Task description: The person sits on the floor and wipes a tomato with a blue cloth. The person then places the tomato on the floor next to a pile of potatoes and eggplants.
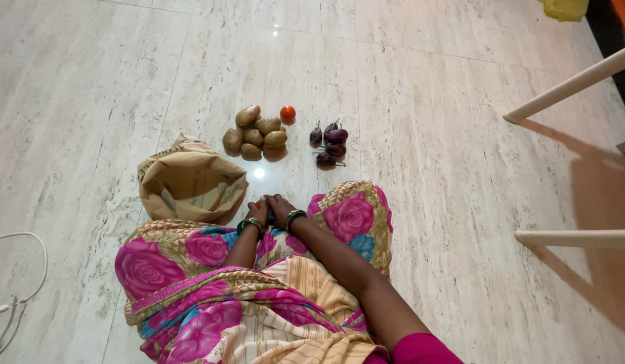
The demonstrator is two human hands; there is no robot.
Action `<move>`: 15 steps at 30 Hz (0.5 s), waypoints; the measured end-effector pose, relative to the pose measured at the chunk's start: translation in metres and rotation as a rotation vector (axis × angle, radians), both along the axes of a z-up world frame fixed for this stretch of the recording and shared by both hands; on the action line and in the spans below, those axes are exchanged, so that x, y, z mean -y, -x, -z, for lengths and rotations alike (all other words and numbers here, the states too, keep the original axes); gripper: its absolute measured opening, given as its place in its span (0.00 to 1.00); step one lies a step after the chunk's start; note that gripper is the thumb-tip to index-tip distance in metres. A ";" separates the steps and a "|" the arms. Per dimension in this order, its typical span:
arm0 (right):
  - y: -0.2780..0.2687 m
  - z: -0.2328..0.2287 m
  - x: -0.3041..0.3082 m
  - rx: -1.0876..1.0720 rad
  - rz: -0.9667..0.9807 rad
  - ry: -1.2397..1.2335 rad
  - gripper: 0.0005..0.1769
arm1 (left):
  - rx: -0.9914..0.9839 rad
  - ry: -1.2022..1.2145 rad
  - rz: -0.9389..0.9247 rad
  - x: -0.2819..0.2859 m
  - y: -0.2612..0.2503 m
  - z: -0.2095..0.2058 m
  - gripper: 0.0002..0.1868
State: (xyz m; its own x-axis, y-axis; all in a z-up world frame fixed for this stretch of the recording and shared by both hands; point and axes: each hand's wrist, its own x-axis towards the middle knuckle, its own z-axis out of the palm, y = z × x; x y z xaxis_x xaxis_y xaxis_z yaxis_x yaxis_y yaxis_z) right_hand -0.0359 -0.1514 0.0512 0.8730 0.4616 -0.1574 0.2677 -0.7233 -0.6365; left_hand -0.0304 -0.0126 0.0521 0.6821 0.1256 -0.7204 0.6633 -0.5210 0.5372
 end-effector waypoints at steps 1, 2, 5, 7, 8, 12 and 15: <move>0.000 0.001 -0.001 0.006 0.000 0.007 0.53 | 0.017 0.005 -0.029 0.001 0.000 0.000 0.48; 0.001 0.002 -0.003 0.012 -0.002 0.013 0.54 | 0.034 0.010 -0.059 0.001 0.000 0.001 0.48; 0.002 0.004 -0.005 0.036 -0.001 0.020 0.56 | 0.084 -0.010 -0.085 0.001 -0.001 0.011 0.49; 0.005 0.005 -0.007 0.084 0.008 -0.012 0.57 | 0.101 -0.016 -0.091 0.000 -0.004 0.025 0.49; 0.009 0.006 -0.008 0.122 0.017 -0.044 0.57 | 0.102 -0.010 -0.098 0.000 -0.006 0.035 0.50; 0.022 0.007 -0.013 0.308 0.004 -0.099 0.59 | 0.359 -0.187 0.229 0.000 -0.016 0.068 0.42; 0.022 0.006 -0.015 0.263 0.036 -0.082 0.62 | 0.146 0.009 -0.093 -0.004 -0.011 0.047 0.41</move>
State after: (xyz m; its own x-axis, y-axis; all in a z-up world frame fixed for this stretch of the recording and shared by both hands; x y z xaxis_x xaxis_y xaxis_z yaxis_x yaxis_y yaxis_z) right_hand -0.0580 -0.1362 0.0453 0.8949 0.4314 0.1140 0.4069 -0.6840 -0.6055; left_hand -0.0191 -0.0084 0.0047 0.7655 0.1866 -0.6158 0.6227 -0.4558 0.6360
